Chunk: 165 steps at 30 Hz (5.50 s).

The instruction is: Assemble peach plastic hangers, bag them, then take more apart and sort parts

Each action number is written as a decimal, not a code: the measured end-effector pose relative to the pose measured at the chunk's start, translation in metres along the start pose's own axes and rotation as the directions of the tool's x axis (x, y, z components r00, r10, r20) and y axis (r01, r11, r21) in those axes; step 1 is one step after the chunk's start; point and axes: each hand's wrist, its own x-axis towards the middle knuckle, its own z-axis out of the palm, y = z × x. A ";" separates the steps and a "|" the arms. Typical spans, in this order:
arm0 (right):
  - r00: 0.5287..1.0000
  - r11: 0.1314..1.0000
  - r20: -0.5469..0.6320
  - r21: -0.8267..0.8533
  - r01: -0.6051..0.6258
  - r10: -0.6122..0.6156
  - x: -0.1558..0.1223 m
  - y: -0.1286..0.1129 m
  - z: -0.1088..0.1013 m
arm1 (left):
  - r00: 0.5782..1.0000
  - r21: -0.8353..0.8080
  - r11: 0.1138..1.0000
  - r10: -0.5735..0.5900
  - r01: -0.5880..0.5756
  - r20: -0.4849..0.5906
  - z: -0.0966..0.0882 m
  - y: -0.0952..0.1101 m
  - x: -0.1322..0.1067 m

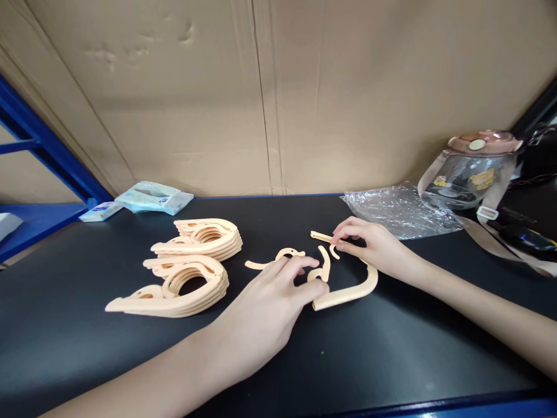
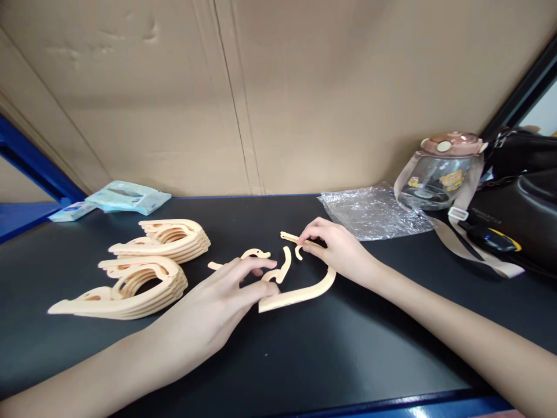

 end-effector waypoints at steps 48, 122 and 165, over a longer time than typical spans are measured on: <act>0.961 0.962 0.086 0.107 0.252 -0.261 -0.017 -0.044 -0.015 | 0.988 0.174 0.981 -0.060 0.084 -0.142 0.000 -0.003 0.005; 0.885 0.997 0.461 -0.004 0.082 -0.071 -0.032 -0.063 -0.035 | 0.992 -0.012 0.993 -0.115 0.114 -0.043 0.016 -0.013 0.015; 0.849 0.998 0.525 0.037 0.042 -0.056 -0.028 -0.061 -0.021 | 0.996 -0.263 0.961 -0.076 0.086 0.048 0.009 -0.018 0.010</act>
